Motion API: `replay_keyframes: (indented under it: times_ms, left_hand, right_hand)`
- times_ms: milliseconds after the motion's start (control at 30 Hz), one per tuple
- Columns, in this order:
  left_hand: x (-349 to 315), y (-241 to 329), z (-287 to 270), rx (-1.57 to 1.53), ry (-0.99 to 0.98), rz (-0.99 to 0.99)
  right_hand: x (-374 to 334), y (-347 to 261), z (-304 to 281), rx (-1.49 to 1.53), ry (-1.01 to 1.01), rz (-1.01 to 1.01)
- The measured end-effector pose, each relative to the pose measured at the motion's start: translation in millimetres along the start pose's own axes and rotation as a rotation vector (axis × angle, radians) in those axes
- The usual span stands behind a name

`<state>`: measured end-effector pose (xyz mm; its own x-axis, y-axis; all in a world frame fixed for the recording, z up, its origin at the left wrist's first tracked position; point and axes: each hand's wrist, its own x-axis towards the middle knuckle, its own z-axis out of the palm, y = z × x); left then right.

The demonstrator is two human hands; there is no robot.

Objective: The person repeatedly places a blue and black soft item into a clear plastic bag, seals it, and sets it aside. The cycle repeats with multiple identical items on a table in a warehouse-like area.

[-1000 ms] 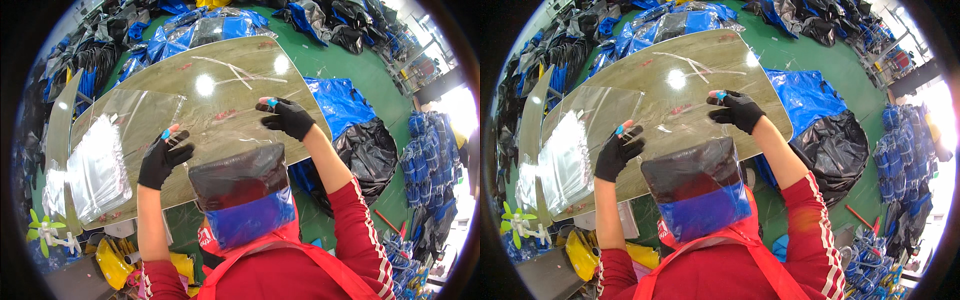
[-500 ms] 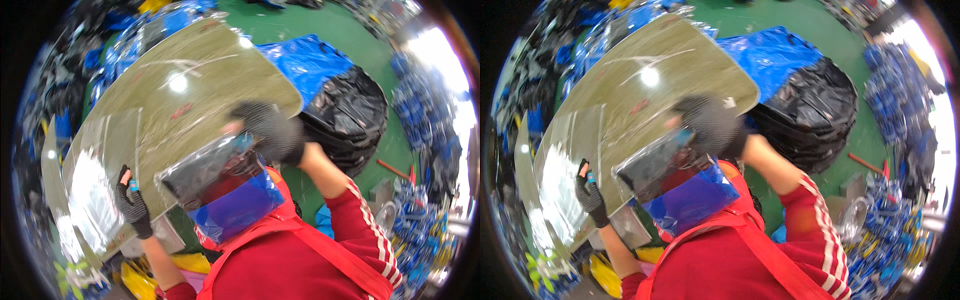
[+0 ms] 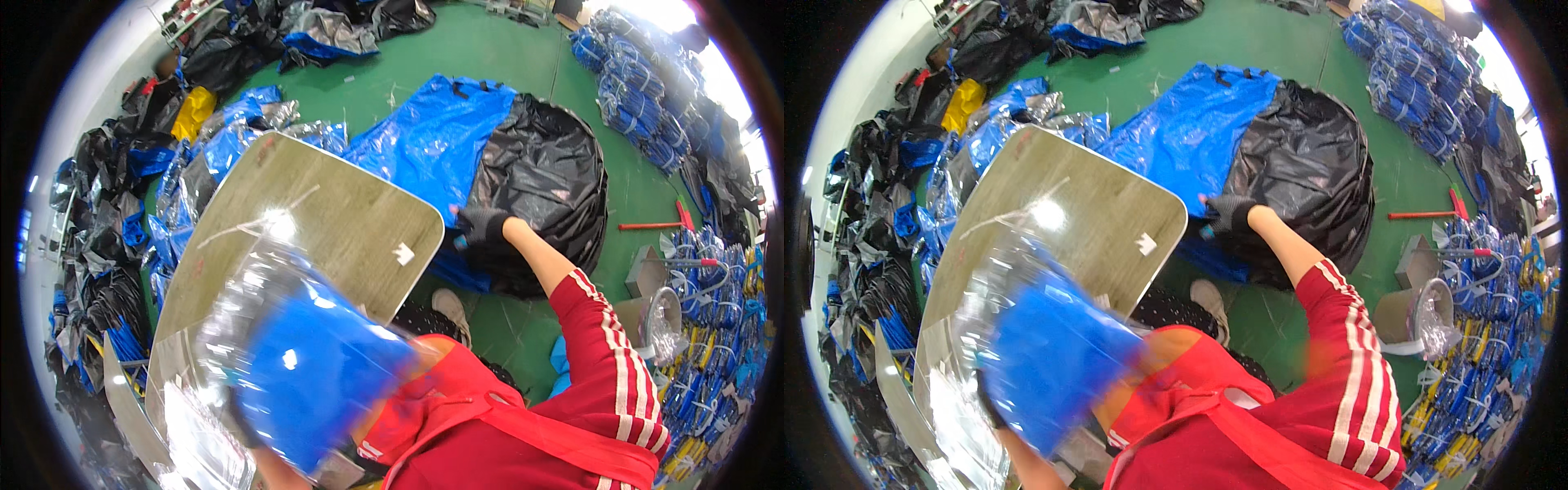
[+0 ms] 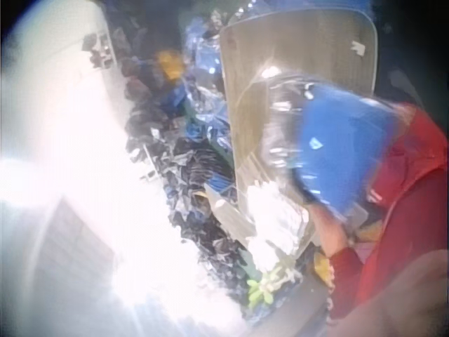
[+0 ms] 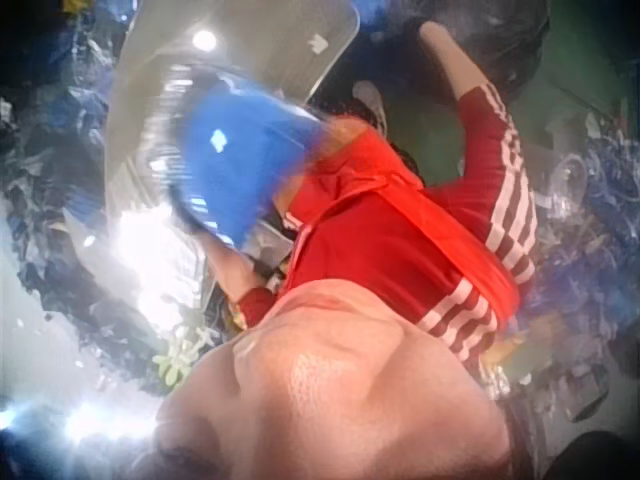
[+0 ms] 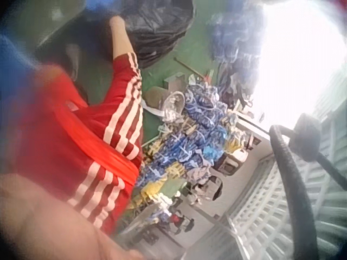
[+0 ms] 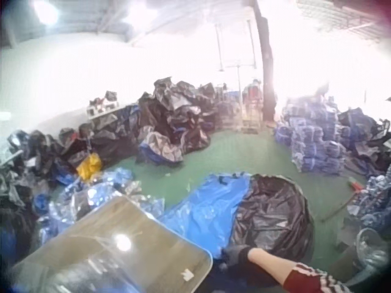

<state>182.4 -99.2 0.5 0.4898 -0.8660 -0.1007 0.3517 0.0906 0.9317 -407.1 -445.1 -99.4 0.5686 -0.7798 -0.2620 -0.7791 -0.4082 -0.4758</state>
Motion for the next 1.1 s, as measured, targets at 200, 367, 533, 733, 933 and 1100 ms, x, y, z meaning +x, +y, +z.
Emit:
replay_keyframes:
  times_ms: [200, 367, 533, 733, 933, 1100]
  left_hand:
    - [95, 133, 100, -0.287, -0.383, 0.179]
    - [79, 32, 121, -0.099, -0.721, -0.157]
    - [86, -14, 119, -0.028, -0.794, -0.127]
    - [95, 55, 143, -0.117, -0.081, -0.195]
    - [69, 172, 44, 0.531, -0.086, 0.101]
    - [-3, 206, -83, 0.832, -0.016, 0.2]
  right_hand:
    - [43, -11, -88, -0.472, 0.343, 0.473]
    - [-18, -147, -218, -0.054, 0.944, -0.281]
    - [-195, -232, -217, 0.694, 0.713, -1.007]
    - [-245, -207, -151, 0.837, -0.313, -1.43]
    - [-232, -249, 22, 0.246, -0.726, -0.75]
    - [-118, -212, -34, 0.164, 0.368, -0.419]
